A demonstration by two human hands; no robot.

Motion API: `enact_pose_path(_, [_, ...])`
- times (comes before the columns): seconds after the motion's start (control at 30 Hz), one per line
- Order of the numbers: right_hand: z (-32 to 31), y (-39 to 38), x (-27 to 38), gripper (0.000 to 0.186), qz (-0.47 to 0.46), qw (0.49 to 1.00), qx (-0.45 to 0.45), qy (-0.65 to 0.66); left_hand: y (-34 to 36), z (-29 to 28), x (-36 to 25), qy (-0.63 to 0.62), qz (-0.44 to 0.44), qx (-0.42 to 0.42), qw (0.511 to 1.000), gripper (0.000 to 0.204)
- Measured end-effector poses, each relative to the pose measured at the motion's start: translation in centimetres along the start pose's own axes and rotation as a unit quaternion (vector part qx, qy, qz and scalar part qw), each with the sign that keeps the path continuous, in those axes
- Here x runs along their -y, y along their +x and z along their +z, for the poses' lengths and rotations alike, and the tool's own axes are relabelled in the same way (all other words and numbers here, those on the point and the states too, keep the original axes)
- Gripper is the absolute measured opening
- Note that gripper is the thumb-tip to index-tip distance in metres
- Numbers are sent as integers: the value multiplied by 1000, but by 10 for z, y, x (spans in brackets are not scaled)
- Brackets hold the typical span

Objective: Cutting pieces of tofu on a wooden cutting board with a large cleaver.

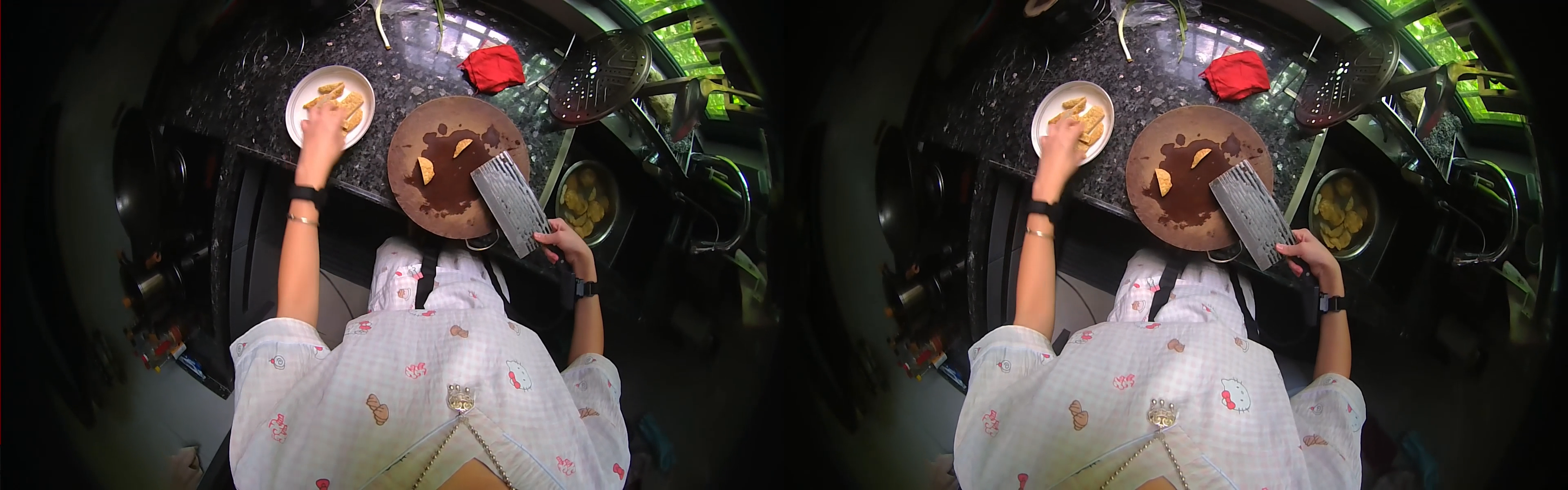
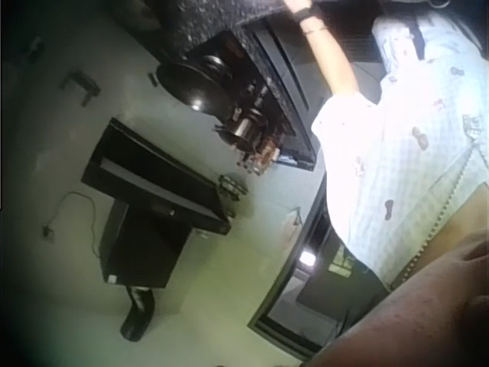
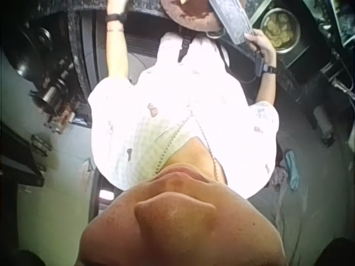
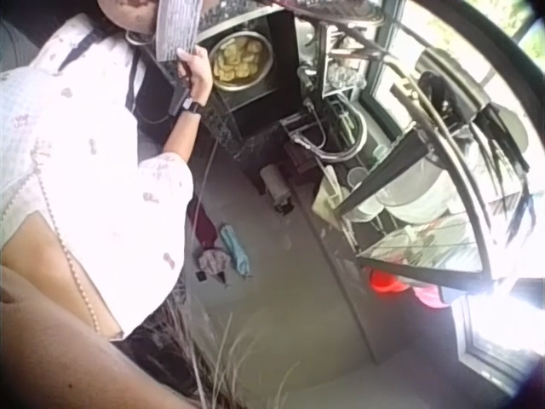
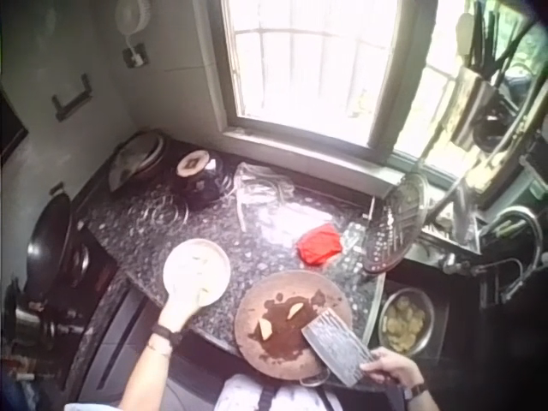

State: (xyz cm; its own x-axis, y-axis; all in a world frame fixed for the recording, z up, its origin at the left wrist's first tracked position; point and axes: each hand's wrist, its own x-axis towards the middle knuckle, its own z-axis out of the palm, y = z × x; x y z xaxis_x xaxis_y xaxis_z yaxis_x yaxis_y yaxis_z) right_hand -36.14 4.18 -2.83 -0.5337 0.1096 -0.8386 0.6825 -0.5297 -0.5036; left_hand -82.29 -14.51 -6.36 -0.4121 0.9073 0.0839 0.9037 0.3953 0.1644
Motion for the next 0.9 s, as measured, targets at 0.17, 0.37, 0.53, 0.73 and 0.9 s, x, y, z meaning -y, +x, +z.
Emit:
enact_pose_path(0.17, [-3, 2, -8, 14, -3, 999, 2, 33, -27, -5, -114, -112, 272, 61, 954, 44])
enact_pose_path(0.37, [-2, 13, -7, 14, -12, 1000, 10, 23, -39, 18, -131, -28, 260, 52, 964, 19])
enact_pose_path(0.53, [-2, 21, -14, 16, -24, 999, 17, 31, -29, 11, -105, -5, 200, 56, 978, 20])
enact_pose_path(0.73, [-4, 25, -22, 20, -38, 998, 32, 30, 20, -3, -33, 51, -46, 32, 997, 25])
enact_pose_path(0.9, [5, 24, -26, 20, -47, 998, 8, 46, 34, 20, -60, 27, -45, -104, 993, 37])
